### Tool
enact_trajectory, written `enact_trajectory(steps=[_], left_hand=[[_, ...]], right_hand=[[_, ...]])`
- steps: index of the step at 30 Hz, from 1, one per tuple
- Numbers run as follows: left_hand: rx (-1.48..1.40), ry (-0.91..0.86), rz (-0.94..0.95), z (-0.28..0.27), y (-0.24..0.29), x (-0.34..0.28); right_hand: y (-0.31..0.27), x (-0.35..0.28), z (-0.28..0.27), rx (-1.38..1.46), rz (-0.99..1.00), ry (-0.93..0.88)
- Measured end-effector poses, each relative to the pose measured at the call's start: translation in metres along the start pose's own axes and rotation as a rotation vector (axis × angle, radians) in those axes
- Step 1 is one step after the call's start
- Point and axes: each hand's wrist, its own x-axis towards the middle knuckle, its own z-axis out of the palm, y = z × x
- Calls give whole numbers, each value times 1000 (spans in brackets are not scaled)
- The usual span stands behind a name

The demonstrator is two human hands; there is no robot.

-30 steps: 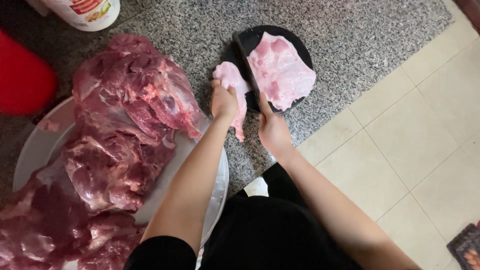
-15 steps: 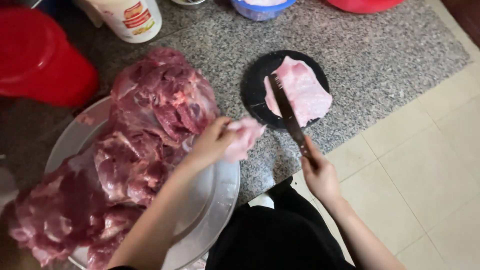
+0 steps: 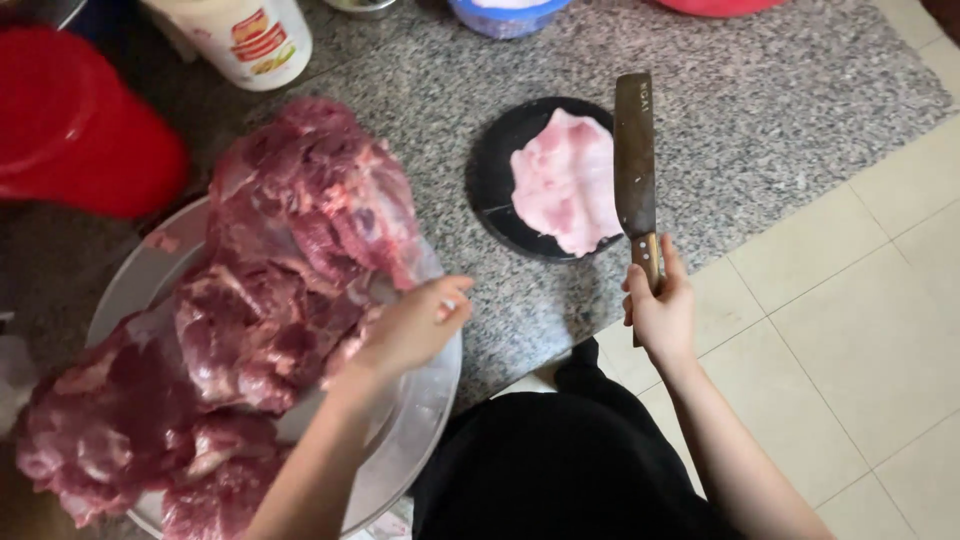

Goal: Cutting and slicing pieces of pork fat or skin on a cutting board.

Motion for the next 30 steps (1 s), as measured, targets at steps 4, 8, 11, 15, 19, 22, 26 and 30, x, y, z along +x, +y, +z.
enact_trajectory(steps=[4, 8, 11, 15, 19, 22, 26, 30], left_hand=[[-119, -27, 29, 48, 30, 54], [-83, 148, 51, 95, 25, 161], [170, 357, 35, 111, 12, 258], [499, 483, -100, 107, 27, 342], [583, 304, -294, 106, 38, 366], [355, 214, -277, 107, 55, 341], [28, 179, -309, 113, 96, 321], [-369, 273, -334, 120, 159, 310]], right_hand=[[34, 47, -29, 82, 6, 17], [63, 96, -66, 130, 10, -32], [69, 132, -99, 118, 24, -82], [67, 173, -149, 103, 67, -135], [75, 208, -190, 92, 83, -164], [80, 222, -207, 97, 104, -188], [87, 238, -206, 164, 98, -203], [78, 234, -190, 221, 139, -191]])
